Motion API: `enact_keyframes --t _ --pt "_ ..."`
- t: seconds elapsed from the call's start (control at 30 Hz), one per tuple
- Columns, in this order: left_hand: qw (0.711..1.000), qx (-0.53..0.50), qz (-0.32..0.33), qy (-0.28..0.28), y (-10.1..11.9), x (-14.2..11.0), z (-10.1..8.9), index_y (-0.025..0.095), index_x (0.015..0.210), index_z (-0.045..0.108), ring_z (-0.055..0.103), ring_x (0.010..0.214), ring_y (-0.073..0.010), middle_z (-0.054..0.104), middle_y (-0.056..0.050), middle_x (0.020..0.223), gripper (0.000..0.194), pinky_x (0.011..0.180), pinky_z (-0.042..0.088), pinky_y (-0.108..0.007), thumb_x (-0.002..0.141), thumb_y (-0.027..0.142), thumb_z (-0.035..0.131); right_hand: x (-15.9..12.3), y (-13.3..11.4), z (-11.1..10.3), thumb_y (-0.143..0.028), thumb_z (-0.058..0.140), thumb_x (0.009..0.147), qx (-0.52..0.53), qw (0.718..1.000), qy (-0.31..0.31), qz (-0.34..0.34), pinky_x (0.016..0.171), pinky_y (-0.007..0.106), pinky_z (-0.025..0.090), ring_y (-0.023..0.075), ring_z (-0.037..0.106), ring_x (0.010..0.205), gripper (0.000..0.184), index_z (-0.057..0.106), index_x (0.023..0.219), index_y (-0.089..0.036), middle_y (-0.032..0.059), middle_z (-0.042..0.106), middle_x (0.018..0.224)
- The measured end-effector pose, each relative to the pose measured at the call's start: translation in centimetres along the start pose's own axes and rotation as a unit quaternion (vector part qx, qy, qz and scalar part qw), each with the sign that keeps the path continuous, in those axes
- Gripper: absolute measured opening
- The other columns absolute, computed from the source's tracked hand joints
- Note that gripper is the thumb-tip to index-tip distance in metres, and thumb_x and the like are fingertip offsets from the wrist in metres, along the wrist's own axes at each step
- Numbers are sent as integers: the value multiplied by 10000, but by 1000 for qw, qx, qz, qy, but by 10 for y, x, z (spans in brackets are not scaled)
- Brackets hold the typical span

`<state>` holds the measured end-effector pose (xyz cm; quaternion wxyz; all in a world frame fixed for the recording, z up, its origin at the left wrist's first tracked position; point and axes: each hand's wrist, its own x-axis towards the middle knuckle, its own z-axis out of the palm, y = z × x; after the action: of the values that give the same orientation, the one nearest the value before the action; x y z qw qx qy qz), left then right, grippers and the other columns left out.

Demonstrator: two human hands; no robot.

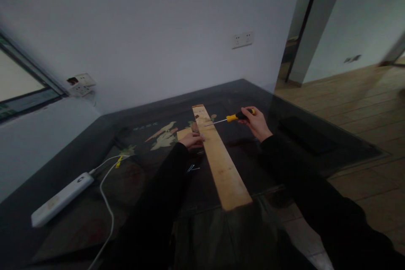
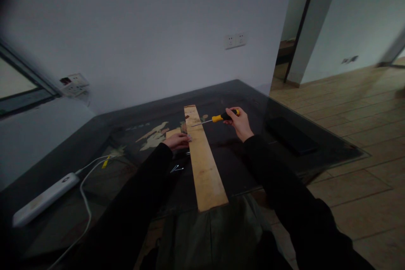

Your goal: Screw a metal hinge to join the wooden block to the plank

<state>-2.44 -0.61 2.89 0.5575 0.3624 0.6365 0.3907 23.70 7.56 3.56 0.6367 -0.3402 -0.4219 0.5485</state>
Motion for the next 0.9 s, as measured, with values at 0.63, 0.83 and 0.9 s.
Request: enact_keyframes --t 0.63,0.83,0.9 --pt "1000 15 3 -18 2 -7 0 93 853 642 666 617 -110 693 -57 745 98 624 557 -191 771 67 690 0 0 0 -466 814 559 -21 1000 -8 -9 449 202 528 76 579 521 433 556 781 -199 -26 602 712" --pt "1000 17 -4 18 2 -9 -1 121 908 604 663 586 -113 682 -37 706 159 622 560 -207 778 98 694 0 0 0 -445 801 591 -28 1000 -8 -9 440 194 519 71 578 505 409 551 798 -197 -26 599 713" --pt "999 22 -10 28 3 -10 -1 127 937 592 662 574 -121 673 -34 678 173 611 558 -220 794 123 688 0 0 -1 -444 800 596 -29 999 -10 -11 451 200 528 71 577 509 409 545 797 -196 -25 595 714"
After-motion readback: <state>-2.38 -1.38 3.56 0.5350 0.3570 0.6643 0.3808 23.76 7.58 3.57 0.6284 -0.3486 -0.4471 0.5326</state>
